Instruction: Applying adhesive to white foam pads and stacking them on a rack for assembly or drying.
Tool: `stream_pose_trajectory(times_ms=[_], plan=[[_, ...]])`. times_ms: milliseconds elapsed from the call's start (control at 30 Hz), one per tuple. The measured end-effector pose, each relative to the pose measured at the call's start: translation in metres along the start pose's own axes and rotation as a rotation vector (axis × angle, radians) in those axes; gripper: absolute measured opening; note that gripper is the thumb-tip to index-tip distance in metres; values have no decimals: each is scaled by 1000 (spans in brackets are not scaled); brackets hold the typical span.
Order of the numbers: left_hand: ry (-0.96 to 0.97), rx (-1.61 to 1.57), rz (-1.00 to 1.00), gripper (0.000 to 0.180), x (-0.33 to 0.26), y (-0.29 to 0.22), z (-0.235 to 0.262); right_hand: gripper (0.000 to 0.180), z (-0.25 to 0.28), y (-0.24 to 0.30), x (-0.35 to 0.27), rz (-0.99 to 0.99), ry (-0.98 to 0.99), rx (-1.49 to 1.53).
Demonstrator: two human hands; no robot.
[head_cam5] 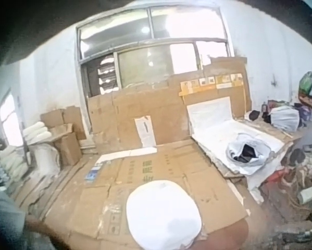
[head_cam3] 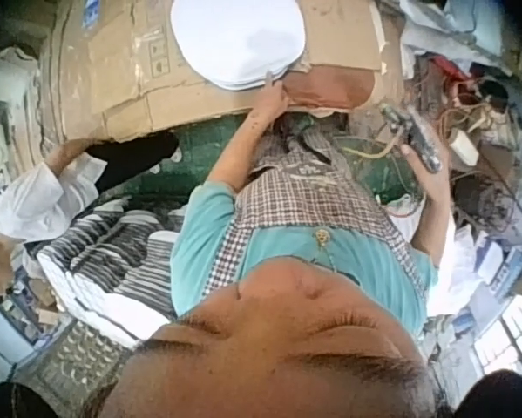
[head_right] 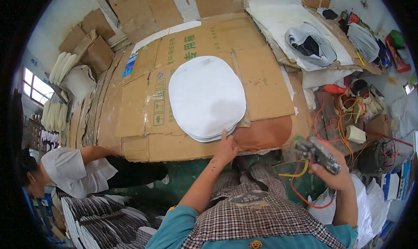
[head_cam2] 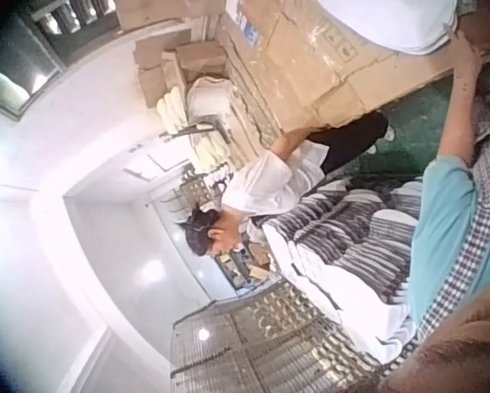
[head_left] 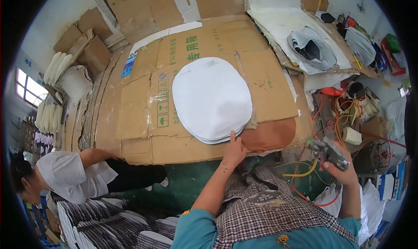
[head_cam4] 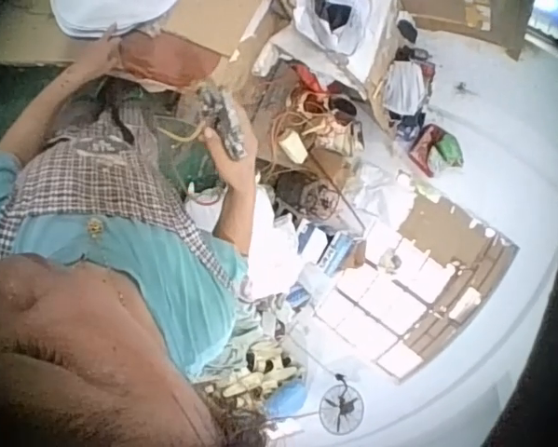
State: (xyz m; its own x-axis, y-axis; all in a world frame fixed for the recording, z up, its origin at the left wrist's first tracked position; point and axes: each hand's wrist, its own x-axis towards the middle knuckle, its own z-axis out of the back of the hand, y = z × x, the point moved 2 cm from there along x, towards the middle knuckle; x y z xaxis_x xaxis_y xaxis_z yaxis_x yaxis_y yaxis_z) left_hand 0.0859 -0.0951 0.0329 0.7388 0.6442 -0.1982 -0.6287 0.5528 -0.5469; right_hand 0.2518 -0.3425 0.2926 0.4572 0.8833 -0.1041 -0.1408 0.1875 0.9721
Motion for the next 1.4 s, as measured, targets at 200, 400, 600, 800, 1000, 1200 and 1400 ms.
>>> stream_pose_trajectory(times_ms=[200, 400, 600, 800, 1000, 1200, 1400], plan=[[-10, 6, -20, 48, 1, 2, -4, 61, -26, -7, 14, -9, 160, 142], [2, -36, 7, 45, 2, 5, -9, 47, -26, -6, 36, 96, -104, 234], [-44, -77, -33, 44, 3, 10, -13, 50, -11, -13, 15, 48, -151, 123], [-34, -92, -21, 46, 4, 8, -14, 57, -34, -13, 21, 125, 120, 150], [-14, -142, 8, 49, 0, 6, -10, 54, -24, -10, 30, 148, -99, 201], [-128, -112, -87, 40, -1, 13, -22, 58, -18, -15, 7, 57, -115, 163], [-31, -163, 19, 50, 0, 12, -17, 61, -19, -10, -5, 41, 123, -49]])
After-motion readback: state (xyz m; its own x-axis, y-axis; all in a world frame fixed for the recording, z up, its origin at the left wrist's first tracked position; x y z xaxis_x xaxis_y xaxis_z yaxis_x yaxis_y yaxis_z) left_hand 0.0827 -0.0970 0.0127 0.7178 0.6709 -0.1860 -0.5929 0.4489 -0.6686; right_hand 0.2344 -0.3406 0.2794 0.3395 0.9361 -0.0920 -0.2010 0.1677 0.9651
